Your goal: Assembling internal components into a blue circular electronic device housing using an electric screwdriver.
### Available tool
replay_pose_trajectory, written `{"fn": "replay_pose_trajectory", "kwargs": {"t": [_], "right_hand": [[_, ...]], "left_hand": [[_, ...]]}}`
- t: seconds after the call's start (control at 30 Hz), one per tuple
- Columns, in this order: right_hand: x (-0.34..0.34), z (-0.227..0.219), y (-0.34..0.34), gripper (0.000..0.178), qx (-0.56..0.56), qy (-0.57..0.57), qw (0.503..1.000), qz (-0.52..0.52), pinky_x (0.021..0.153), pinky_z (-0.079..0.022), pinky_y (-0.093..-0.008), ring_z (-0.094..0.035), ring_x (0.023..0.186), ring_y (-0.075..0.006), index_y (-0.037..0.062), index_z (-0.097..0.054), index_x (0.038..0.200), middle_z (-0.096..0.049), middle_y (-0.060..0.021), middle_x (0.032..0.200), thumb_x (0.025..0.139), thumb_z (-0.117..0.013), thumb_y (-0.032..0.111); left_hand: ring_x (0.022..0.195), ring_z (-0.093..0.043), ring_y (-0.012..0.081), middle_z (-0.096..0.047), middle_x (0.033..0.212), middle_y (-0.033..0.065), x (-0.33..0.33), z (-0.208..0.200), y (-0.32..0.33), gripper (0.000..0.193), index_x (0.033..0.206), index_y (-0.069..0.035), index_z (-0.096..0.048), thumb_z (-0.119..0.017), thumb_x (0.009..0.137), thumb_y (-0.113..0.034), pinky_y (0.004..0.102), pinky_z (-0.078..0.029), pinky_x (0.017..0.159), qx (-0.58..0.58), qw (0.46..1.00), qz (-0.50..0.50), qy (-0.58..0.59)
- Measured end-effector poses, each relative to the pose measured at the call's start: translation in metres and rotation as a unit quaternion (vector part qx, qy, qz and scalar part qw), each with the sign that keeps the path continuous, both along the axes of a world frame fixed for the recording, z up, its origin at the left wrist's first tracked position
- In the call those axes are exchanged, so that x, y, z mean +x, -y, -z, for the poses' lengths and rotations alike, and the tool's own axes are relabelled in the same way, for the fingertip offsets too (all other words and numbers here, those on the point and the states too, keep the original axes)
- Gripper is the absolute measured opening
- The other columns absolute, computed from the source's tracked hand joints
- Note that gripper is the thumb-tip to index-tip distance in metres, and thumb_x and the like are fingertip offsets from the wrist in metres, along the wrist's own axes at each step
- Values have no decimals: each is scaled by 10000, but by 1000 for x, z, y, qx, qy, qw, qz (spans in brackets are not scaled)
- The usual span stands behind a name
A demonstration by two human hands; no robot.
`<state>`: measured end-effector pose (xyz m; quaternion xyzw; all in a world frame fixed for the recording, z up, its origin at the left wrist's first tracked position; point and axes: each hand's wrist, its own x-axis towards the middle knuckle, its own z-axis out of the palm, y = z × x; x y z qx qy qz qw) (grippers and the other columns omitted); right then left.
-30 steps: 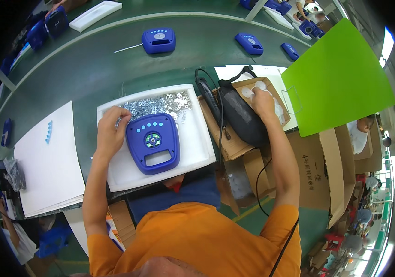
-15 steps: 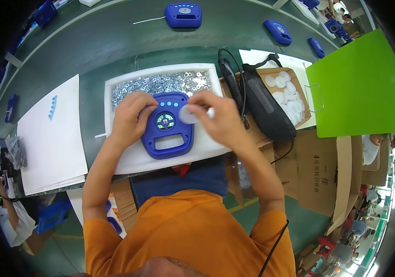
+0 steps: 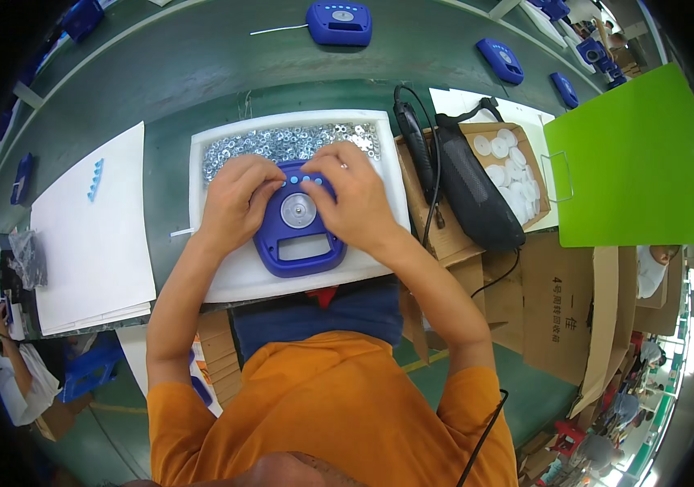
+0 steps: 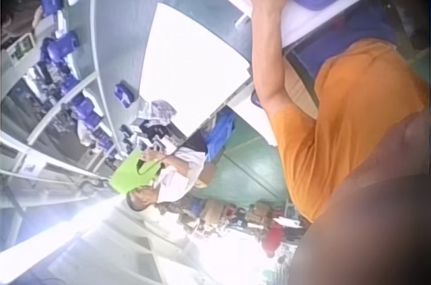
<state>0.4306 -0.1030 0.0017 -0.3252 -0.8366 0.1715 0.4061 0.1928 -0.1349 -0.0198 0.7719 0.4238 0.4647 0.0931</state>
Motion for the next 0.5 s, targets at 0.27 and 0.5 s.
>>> {"fn": "replay_pose_trajectory", "kwargs": {"t": [0.27,0.5], "right_hand": [[76,3,-48,65,-60,131,977,154,872,-569,-462,-705,1001,-331,57,-806,1022,-693,-115,1010,975,-835,91],[74,16,-47,65,-17,229,965,126,906,-583,-475,-700,1000,-339,84,-832,978,-673,-105,972,964,-861,140]], "left_hand": [[1020,-748,367,-789,1052,122,-2,0,0,135,1056,-23,-762,-786,943,48,469,-575,918,-31,999,-18,-4],[1011,-747,368,-788,1049,121,-2,2,-1,118,1056,-24,-763,-786,956,35,464,-573,912,-27,999,-18,3]]}}
